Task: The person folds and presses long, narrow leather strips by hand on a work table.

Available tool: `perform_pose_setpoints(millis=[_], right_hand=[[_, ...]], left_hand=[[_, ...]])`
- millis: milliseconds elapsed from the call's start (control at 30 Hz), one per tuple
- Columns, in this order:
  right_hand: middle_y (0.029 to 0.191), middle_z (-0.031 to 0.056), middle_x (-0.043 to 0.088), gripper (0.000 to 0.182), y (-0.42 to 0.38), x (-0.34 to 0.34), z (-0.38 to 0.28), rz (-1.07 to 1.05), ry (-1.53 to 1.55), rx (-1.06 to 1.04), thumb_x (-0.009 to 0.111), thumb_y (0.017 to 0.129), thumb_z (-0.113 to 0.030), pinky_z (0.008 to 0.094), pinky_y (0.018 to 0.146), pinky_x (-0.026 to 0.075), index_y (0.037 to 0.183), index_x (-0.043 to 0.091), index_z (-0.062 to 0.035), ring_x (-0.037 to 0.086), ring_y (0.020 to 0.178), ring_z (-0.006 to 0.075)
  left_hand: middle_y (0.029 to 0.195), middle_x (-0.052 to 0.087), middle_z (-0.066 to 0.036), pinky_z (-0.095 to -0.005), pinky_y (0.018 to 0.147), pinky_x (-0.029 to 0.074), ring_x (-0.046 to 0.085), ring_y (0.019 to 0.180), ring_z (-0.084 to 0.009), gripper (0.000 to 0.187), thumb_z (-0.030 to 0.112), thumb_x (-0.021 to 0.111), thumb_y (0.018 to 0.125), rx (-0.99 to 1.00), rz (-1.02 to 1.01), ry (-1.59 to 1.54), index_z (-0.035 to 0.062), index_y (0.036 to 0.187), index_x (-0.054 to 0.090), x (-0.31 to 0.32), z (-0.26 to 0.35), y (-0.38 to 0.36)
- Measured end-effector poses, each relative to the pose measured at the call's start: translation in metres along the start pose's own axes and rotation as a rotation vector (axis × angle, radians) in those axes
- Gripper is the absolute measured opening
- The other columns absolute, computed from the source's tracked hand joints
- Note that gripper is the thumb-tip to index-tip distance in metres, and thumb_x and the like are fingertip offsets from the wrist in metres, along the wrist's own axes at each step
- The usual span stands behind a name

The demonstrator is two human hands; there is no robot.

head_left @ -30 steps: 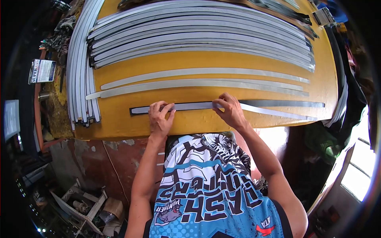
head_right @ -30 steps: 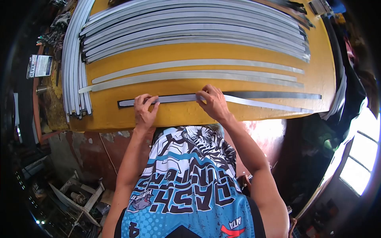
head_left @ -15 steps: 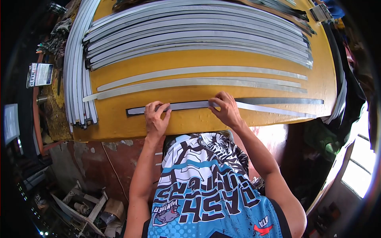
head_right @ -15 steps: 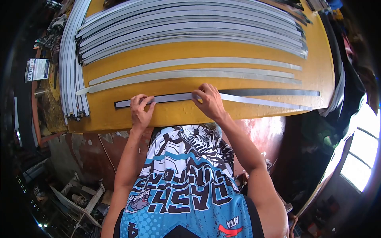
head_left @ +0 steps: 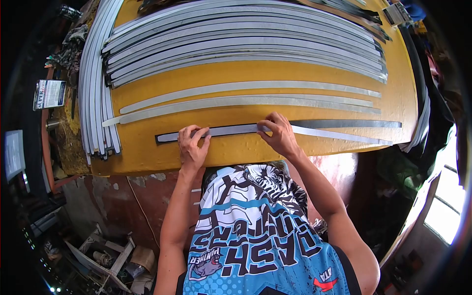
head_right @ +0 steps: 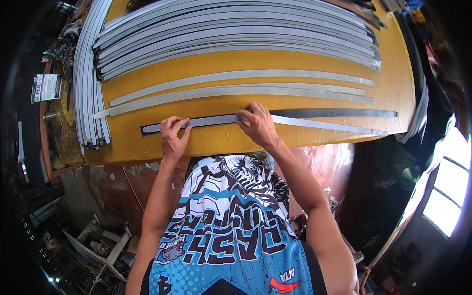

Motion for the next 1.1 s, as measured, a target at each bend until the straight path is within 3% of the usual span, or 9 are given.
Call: perform_pose_setpoints(millis=[800, 900, 967, 1000, 1100], right_hand=[[0.097, 0.0082, 0.062, 0.016, 0.006, -0.001, -0.002, -0.049, 0.025, 0.095, 0.081, 0.075, -0.016, 0.0419, 0.087, 0.049, 0.087, 0.072, -0.0104, 0.061, 0.097, 0.0289], [0.097, 0.0080, 0.062, 0.015, 0.006, 0.002, -0.001, -0.047, 0.020, 0.101, 0.080, 0.076, -0.017, 0.0416, 0.087, 0.048, 0.087, 0.072, -0.0104, 0.061, 0.098, 0.0286], [0.097, 0.0078, 0.062, 0.015, 0.005, 0.002, 0.000, -0.046, 0.019, 0.105, 0.080, 0.076, -0.017, 0.0414, 0.087, 0.048, 0.086, 0.072, -0.0105, 0.061, 0.098, 0.0283], [0.096, 0.0075, 0.061, 0.014, 0.005, 0.002, 0.000, -0.040, 0.021, 0.098, 0.080, 0.076, -0.017, 0.0413, 0.086, 0.048, 0.086, 0.072, -0.0107, 0.060, 0.097, 0.0281], [0.095, 0.0068, 0.061, 0.013, 0.004, 0.005, 0.000, -0.016, 0.017, 0.089, 0.079, 0.076, -0.018, 0.0411, 0.085, 0.047, 0.084, 0.071, -0.0112, 0.060, 0.096, 0.0277]], left_hand=[[0.107, 0.060, -0.011, -0.0438, 0.095, 0.045, 0.054, 0.106, -0.0312, 0.022, 0.013, 0.074, 0.081, -0.053, 0.026, 0.044, 0.0057, 0.102, 0.074, 0.003, 0.013, 0.001], [0.105, 0.061, -0.012, -0.0427, 0.092, 0.047, 0.055, 0.104, -0.0315, 0.020, 0.007, 0.071, 0.082, -0.039, 0.083, 0.093, 0.0043, 0.101, 0.073, 0.008, 0.021, 0.001], [0.104, 0.062, -0.012, -0.0410, 0.088, 0.049, 0.058, 0.101, -0.0319, 0.021, -0.001, 0.067, 0.080, -0.055, 0.032, -0.035, 0.0024, 0.100, 0.072, 0.019, 0.020, -0.003], [0.102, 0.063, -0.014, -0.0419, 0.087, 0.050, 0.059, 0.100, -0.0333, 0.029, -0.009, 0.066, 0.073, -0.015, 0.029, -0.031, 0.0013, 0.099, 0.072, 0.025, 0.020, -0.006], [0.103, 0.063, -0.013, -0.0421, 0.088, 0.050, 0.059, 0.101, -0.0327, 0.029, -0.009, 0.066, 0.071, 0.053, 0.047, -0.049, 0.0009, 0.098, 0.072, 0.040, 0.037, -0.005]])
Point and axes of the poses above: each hand's wrist, its own y-axis towards the middle knuckle, its own x-axis out of the palm, z = x × y, the point moved 1 cm from there along y, towards the middle knuckle
